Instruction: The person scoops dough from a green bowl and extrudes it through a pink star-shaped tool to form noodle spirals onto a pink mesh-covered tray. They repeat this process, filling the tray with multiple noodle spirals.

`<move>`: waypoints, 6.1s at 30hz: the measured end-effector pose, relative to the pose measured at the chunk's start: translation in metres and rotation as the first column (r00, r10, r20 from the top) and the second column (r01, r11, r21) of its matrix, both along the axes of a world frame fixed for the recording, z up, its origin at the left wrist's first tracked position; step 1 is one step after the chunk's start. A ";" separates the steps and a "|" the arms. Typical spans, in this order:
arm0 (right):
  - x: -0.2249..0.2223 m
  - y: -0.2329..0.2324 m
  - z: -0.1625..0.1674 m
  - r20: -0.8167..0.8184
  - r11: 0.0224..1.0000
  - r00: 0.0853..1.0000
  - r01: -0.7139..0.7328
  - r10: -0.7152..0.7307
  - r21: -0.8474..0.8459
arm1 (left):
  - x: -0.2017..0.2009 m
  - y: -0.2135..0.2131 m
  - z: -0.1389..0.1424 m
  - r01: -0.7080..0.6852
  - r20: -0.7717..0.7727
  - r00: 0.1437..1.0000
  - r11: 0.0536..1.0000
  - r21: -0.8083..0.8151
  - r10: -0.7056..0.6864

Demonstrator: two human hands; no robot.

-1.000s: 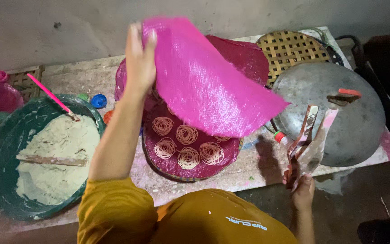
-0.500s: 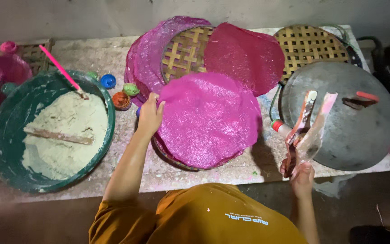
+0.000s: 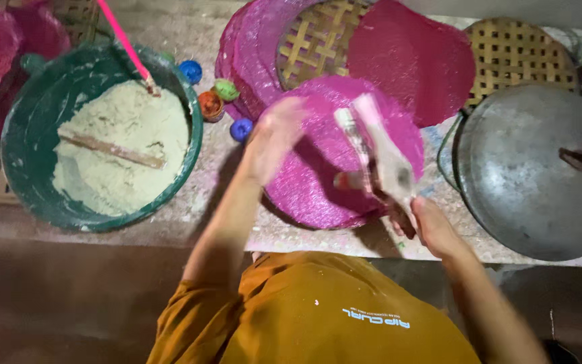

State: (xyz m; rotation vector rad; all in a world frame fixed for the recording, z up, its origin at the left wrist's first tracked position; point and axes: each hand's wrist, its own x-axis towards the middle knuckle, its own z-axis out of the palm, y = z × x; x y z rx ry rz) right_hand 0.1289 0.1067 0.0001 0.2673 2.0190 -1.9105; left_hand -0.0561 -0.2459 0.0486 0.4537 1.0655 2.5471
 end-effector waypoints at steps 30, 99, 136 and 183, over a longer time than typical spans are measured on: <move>-0.101 -0.138 0.117 0.279 0.598 0.864 -0.494 0.419 0.631 | -0.014 -0.017 -0.040 -0.195 0.271 0.963 0.730 0.656 0.014; -0.263 -0.463 0.260 -0.308 0.624 -0.603 0.429 0.736 0.653 | 0.089 -0.389 -0.042 0.106 0.349 0.935 0.990 -0.093 -0.068; -0.295 -0.628 0.053 -0.056 0.061 0.045 -0.126 0.997 0.990 | -0.007 -0.442 -0.072 -0.959 -0.390 0.187 0.081 -0.271 0.902; -0.211 -0.478 0.136 -0.384 0.762 0.715 -0.321 0.585 0.562 | -0.008 -0.378 0.047 -0.785 -0.897 0.401 -0.435 -0.441 0.184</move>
